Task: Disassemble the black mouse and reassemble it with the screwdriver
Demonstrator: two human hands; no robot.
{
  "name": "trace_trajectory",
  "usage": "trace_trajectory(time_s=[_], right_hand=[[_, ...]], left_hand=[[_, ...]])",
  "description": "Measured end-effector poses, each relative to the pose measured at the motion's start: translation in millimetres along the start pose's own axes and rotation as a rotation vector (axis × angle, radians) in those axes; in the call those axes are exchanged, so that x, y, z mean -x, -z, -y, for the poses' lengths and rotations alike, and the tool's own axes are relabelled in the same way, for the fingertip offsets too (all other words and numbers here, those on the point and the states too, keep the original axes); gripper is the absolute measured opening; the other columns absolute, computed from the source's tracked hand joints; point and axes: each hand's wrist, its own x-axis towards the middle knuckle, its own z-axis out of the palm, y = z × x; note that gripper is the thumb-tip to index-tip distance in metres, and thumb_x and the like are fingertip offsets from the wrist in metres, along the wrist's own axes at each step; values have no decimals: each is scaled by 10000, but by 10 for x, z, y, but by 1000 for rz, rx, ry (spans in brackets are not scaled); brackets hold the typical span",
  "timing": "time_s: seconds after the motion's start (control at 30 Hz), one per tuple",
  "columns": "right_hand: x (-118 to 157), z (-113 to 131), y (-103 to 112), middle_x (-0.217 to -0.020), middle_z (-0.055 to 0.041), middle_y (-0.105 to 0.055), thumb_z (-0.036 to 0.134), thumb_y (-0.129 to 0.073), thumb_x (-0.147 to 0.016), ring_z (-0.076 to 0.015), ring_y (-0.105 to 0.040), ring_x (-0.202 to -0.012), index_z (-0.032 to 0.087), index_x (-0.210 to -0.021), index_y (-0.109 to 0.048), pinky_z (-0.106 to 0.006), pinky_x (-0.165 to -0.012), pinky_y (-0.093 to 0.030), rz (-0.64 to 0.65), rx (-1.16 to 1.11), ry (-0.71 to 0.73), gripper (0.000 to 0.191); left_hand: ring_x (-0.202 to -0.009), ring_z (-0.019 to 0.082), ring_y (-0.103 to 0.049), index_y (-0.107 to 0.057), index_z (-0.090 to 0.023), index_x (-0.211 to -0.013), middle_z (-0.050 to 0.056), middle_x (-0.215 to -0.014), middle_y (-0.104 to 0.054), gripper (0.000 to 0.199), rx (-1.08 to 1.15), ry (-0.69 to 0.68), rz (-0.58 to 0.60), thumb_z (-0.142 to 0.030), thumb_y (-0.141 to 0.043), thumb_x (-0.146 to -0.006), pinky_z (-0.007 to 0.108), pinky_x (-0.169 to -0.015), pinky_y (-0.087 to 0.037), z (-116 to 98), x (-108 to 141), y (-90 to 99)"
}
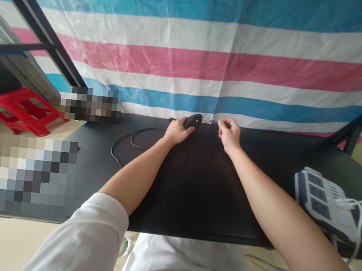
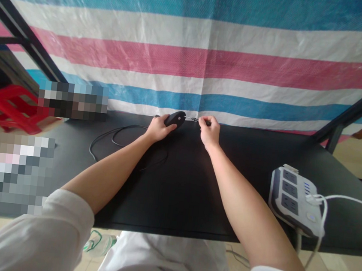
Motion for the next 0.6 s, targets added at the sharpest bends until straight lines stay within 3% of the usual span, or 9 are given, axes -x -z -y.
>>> trace_trajectory(time_s=[0.1, 0.23, 0.4, 0.6], right_hand=[[38, 75, -15, -626, 66, -527, 470, -706, -723, -78, -479, -515, 212, -859, -584, -183, -420, -340, -39, -39, 0, 316], [82, 133, -35, -560, 76, -520, 576, -665, -771, -79, -472, -453, 221, -952, -606, -176, -386, -307, 41, -69, -33, 403], [68, 61, -40, -416, 83, -406, 781, -496, -797, -82, -407, -368, 196, -833, -625, -198, -372, -280, 27, -14, 26, 600], [-2, -52, -5, -475, 96, -416, 666, -601, -805, -62, -383, -378, 208, -814, -599, -186, -385, -272, -3, 11, 71, 458]], left_hand=[[-862, 270, -669, -673, -154, -1035, 97, -871, -717, 404, 12, -8, 1, -475, -555, -820, 345, -775, -506, 8, -2, -4], [-835, 266, -665, -670, -147, -1024, 99, -858, -713, 399, 18, 0, 5, -473, -552, -826, 340, -752, -495, 4, -3, -5], [-869, 259, -668, -665, -151, -1059, 94, -901, -723, 389, 25, 24, 21, -453, -556, -840, 338, -786, -492, -13, -2, 6], [-858, 251, -666, -660, -154, -1057, 95, -893, -720, 375, 27, 21, 31, -451, -557, -853, 324, -761, -491, -6, -2, 4]])
